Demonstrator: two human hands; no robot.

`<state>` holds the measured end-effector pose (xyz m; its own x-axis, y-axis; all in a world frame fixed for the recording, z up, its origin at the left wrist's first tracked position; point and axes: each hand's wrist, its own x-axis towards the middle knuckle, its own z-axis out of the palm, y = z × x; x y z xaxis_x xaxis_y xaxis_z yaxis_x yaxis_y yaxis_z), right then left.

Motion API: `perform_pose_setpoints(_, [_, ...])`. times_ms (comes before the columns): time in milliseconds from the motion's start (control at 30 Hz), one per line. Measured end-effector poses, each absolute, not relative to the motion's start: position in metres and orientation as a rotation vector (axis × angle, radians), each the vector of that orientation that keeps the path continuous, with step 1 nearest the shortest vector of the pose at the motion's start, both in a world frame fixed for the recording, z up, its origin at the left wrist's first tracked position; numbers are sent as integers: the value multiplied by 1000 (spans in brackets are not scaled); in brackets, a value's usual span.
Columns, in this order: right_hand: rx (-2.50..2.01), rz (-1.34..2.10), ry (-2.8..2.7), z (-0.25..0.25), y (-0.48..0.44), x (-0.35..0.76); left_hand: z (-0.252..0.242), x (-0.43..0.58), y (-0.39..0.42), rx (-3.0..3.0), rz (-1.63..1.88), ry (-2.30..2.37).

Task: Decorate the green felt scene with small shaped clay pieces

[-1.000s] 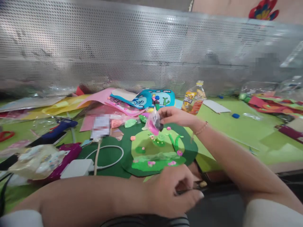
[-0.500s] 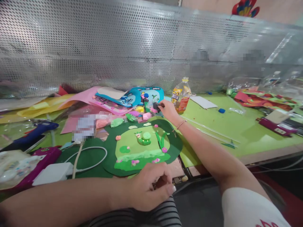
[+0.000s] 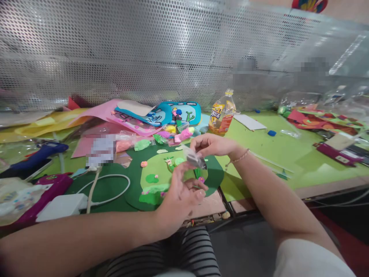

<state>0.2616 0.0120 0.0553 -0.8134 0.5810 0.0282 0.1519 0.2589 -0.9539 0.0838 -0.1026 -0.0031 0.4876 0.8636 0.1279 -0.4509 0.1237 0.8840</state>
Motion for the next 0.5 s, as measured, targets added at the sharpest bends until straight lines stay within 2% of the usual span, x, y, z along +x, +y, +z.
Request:
perform_pose_setpoints(333, [-650,961,-2429,64,-11,244,-7,81,-99,1187,1101,569])
perform_pose_setpoints(500, [-449,852,-2302,69,-21,240,-9,81,-98,1189,1122,503])
